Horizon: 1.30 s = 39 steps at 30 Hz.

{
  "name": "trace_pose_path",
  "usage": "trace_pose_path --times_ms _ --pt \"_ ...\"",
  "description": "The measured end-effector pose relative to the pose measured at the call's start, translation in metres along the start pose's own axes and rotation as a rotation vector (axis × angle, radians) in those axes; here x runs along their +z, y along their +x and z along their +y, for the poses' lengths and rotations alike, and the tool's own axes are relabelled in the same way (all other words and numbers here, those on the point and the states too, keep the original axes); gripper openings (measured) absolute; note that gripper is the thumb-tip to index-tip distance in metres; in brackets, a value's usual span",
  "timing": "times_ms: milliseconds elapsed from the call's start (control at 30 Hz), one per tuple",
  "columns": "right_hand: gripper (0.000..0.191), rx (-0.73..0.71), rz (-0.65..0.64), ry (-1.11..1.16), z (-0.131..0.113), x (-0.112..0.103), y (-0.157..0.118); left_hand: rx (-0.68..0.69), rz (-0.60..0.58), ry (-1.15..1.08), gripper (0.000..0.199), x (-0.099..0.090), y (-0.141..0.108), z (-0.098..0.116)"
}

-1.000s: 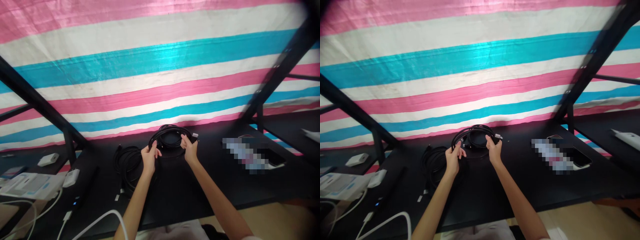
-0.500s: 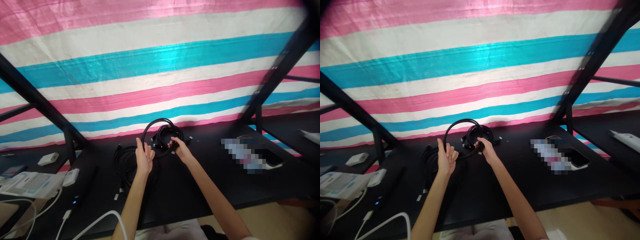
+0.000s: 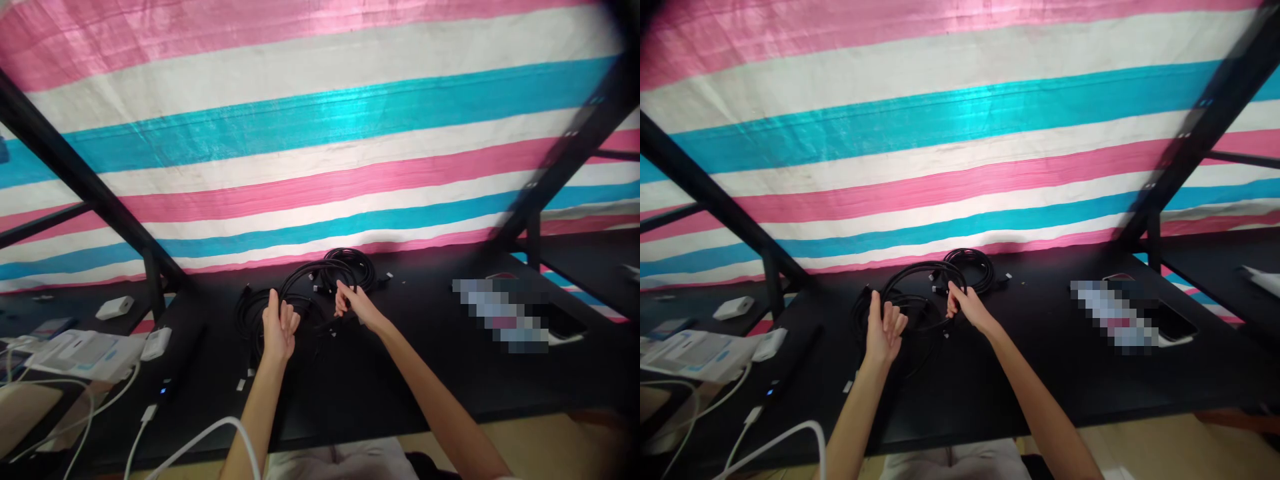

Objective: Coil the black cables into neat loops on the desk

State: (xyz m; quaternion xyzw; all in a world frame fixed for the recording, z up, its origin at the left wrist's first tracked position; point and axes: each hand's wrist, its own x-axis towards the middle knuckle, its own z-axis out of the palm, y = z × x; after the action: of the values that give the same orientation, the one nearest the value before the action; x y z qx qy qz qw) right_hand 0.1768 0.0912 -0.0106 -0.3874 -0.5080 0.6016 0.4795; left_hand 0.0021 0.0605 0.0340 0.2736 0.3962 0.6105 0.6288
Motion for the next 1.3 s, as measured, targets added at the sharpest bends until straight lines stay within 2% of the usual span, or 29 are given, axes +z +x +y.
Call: trace_pose_path --times_ms 67,133,233,267,333,400,433,500,600,633,733,867,933,1000,1067,1133,1167,1200,1300 --pt "0.057 0.012 -0.072 -0.03 -0.004 0.0 -0.004 0.064 -0.018 -0.059 0.069 0.002 0.0 0.007" --pt "0.048 0.028 -0.15 -0.081 -0.009 -0.004 -0.009 0.077 -0.061 -0.066 0.069 0.003 0.002 0.016" --pt "0.03 0.015 -0.248 -0.164 -0.016 -0.013 -0.014 0.036 -0.143 0.063 0.07 0.001 0.001 0.03" --pt "0.036 -0.021 -0.253 -0.155 -0.019 -0.015 -0.015 0.036 -0.167 0.134 0.071 0.001 0.0 0.034" --pt "0.061 -0.148 -0.222 -0.072 -0.025 -0.019 -0.017 0.065 -0.188 0.299 0.072 0.002 -0.006 0.04" --pt "0.077 -0.307 -0.179 0.042 -0.032 -0.02 -0.019 0.11 -0.201 0.498 0.07 0.008 -0.013 0.043" --pt "0.077 -0.367 -0.169 0.069 -0.036 -0.019 -0.021 0.139 -0.209 0.599 0.068 0.011 -0.016 0.043" --pt "0.065 -0.416 -0.142 0.039 -0.041 -0.017 -0.025 0.203 -0.233 0.762 0.063 0.02 -0.021 0.043" --pt "0.026 -0.36 -0.044 -0.101 -0.042 -0.015 -0.03 0.293 -0.239 0.85 0.059 0.031 -0.02 0.04" --pt "0.023 -0.34 0.001 -0.105 -0.041 -0.015 -0.03 0.319 -0.23 0.844 0.059 0.033 -0.018 0.039" --pt "0.033 -0.329 0.103 0.008 -0.035 -0.016 -0.029 0.345 -0.223 0.787 0.056 0.034 -0.012 0.031" --pt "0.043 -0.361 0.147 0.145 -0.038 -0.021 -0.026 0.295 -0.243 0.813 0.038 0.026 -0.005 0.015" --pt "0.05 -0.37 0.149 0.205 -0.044 -0.023 -0.027 0.335 -0.219 0.891 0.032 0.02 -0.002 0.006" --pt "0.054 -0.36 0.12 0.301 -0.049 -0.024 -0.028 0.434 -0.149 0.971 0.031 0.015 0.002 -0.002" --pt "0.058 -0.34 0.079 0.424 -0.05 -0.023 -0.028 0.535 -0.028 1.042 0.03 0.01 0.006 -0.011" --pt "0.063 -0.327 0.064 0.52 -0.049 -0.021 -0.027 0.573 0.117 1.068 0.022 0.007 0.01 -0.02" --pt "0.065 -0.327 0.072 0.539 -0.047 -0.02 -0.026 0.554 0.181 1.037 0.022 0.007 0.012 -0.025" --pt "0.066 -0.333 0.087 0.548 -0.046 -0.019 -0.025 0.511 0.233 0.967 0.03 0.007 0.014 -0.029" --pt "0.069 -0.356 0.153 0.521 -0.041 -0.016 -0.022 0.27 0.321 0.567 0.056 0.017 0.015 -0.038"
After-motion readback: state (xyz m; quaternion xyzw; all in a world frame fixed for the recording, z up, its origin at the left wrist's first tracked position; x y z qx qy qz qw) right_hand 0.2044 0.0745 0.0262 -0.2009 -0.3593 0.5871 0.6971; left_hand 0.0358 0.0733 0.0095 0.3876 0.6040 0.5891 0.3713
